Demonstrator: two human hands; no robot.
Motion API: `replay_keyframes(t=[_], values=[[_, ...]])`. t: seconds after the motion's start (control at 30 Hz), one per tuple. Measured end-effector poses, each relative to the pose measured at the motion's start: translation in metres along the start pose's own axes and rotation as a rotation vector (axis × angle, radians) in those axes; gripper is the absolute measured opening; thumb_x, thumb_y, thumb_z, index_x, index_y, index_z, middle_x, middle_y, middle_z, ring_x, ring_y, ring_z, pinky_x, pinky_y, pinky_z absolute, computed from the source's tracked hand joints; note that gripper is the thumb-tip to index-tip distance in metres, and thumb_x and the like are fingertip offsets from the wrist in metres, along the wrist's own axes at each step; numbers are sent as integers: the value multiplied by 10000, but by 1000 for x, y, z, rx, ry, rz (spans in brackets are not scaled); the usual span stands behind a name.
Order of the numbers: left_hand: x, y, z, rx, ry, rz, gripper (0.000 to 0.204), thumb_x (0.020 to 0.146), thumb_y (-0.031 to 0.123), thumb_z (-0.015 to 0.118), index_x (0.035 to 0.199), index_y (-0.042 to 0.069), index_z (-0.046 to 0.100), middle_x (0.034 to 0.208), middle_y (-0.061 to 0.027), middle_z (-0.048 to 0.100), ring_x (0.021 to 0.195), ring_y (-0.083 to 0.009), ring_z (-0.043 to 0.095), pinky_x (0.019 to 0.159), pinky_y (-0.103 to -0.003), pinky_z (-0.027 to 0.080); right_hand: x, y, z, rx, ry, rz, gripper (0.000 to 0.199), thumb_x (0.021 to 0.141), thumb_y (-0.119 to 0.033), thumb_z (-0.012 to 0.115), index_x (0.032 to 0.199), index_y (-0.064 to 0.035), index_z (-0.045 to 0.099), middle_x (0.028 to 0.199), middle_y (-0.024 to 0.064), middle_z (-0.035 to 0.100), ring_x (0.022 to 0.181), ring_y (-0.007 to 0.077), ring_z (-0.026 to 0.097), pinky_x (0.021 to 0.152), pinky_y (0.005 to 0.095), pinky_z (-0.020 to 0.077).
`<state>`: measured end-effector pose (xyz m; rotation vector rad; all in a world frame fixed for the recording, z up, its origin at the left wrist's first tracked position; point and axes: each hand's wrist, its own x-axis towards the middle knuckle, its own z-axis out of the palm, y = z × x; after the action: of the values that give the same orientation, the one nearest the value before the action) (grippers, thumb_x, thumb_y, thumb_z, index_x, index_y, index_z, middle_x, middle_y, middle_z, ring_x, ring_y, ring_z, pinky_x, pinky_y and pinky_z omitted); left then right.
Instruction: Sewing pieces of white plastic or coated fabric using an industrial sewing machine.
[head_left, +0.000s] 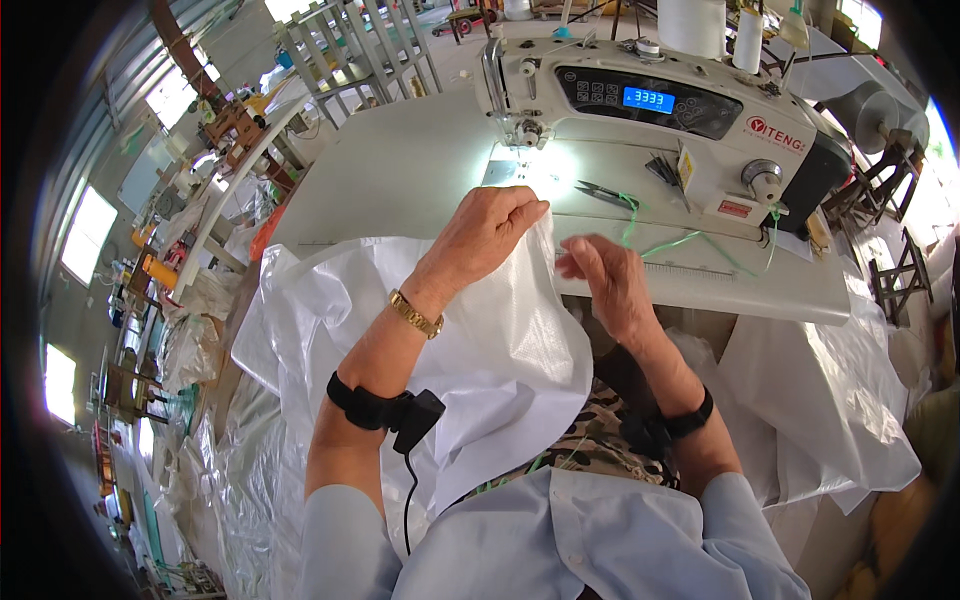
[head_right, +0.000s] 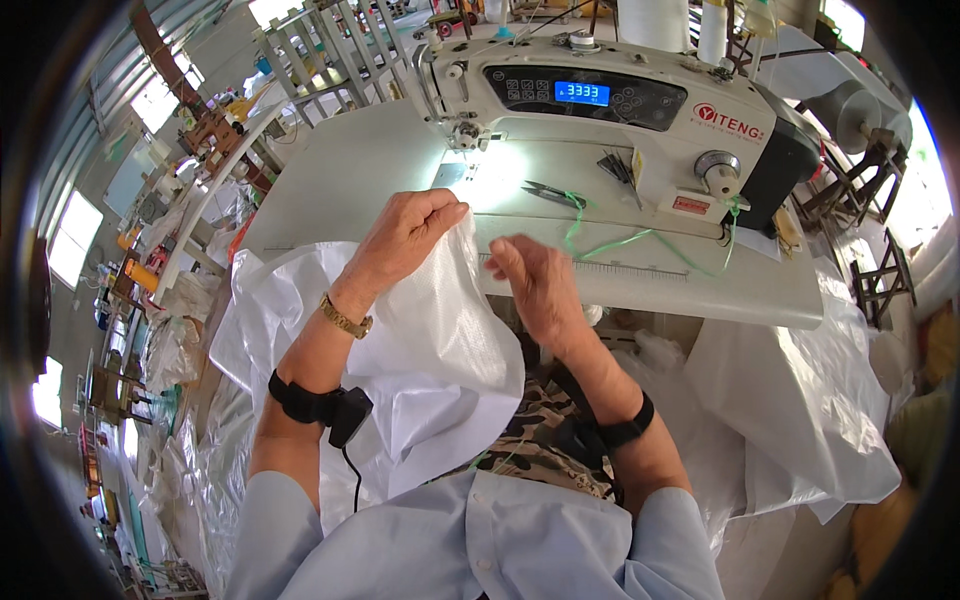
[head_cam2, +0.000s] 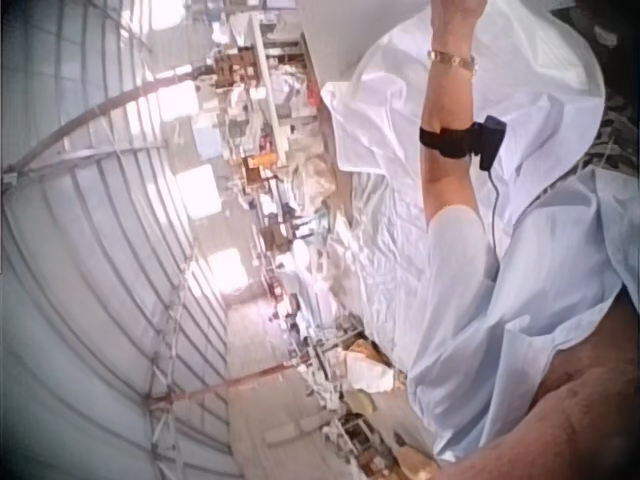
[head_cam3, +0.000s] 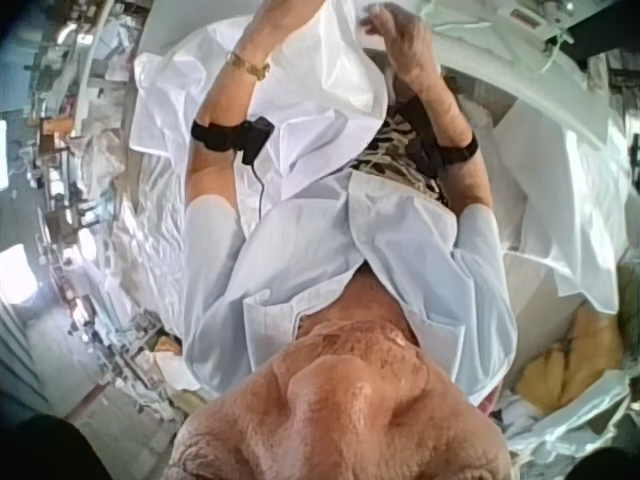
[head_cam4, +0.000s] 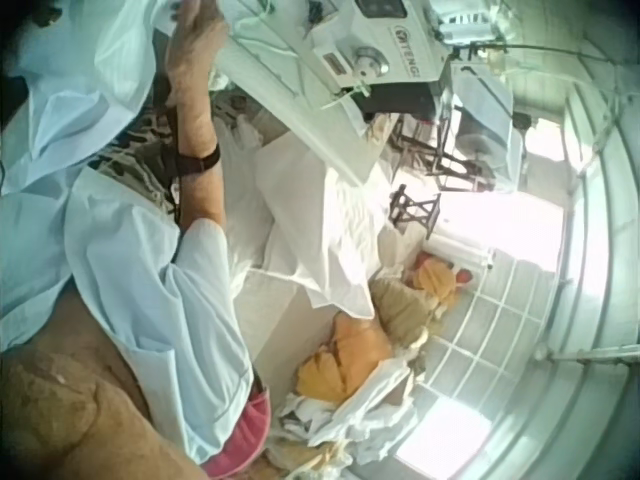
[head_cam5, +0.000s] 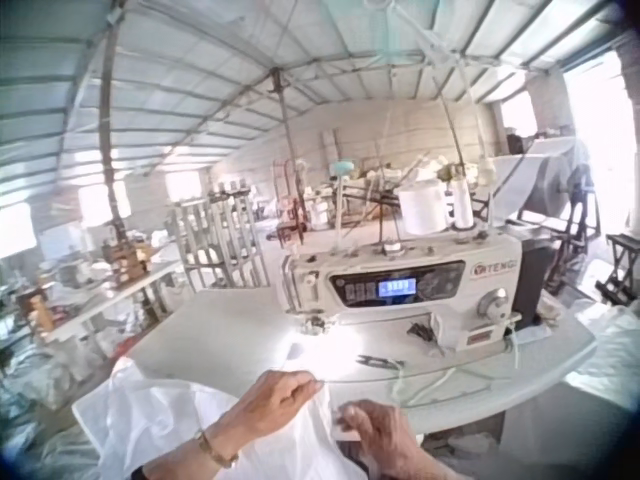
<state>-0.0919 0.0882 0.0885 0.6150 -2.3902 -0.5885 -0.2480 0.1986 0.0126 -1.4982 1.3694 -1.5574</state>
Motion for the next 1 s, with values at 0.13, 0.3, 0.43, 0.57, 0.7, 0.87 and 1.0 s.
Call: replay_keyframes(t=[0.13,0.3,0.43,0.57,0.7,0.87,1.0], values=[[5,0,4,-140,21,52,332,959,213,605,776,-61,564,555,-56,344,550,-109,302,491,-332,302,22,15,7,172,-169,22,428,1035,-356,465,944,12,663,779,27,629,729,82,542,684,241,463],[20,-11,-12,-70,-48,-49,368,918,248,670,730,-54,573,567,16,321,557,-71,298,485,-294,280,39,9,28,460,1,-24,403,1034,-337,481,903,3,654,718,-51,567,711,20,453,613,239,412],[42,-23,-23,-140,2,-37,348,912,222,646,709,-53,583,571,52,331,547,-57,290,478,-285,259,67,-15,20,-199,98,-88,324,1013,-252,493,894,15,633,683,69,637,617,158,579,586,332,459],[61,-40,-21,-179,-33,-197,317,903,229,626,748,-47,635,580,64,352,553,-52,306,478,-275,254,82,-23,21,-819,69,-198,215,948,-141,510,1012,54,576,716,196,661,672,351,672,604,443,504],[68,-69,3,-139,-142,-262,313,899,247,622,786,-40,672,588,51,383,579,-60,325,503,-276,289,91,-7,26,-1090,-87,-117,258,883,-91,547,1069,89,535,712,164,672,690,328,692,614,415,534],[61,-107,32,-223,125,-68,322,899,240,628,778,-57,645,618,5,450,622,-97,396,589,-306,370,103,19,33,-1268,-197,-149,330,804,-59,593,1074,126,549,747,153,686,683,303,697,624,375,549],[74,-127,38,-129,-197,-340,331,912,243,635,834,-78,635,644,-64,519,640,-180,466,660,-347,429,112,33,37,-1263,-209,-74,392,834,-102,604,1165,97,534,763,192,677,750,332,689,693,429,547]])
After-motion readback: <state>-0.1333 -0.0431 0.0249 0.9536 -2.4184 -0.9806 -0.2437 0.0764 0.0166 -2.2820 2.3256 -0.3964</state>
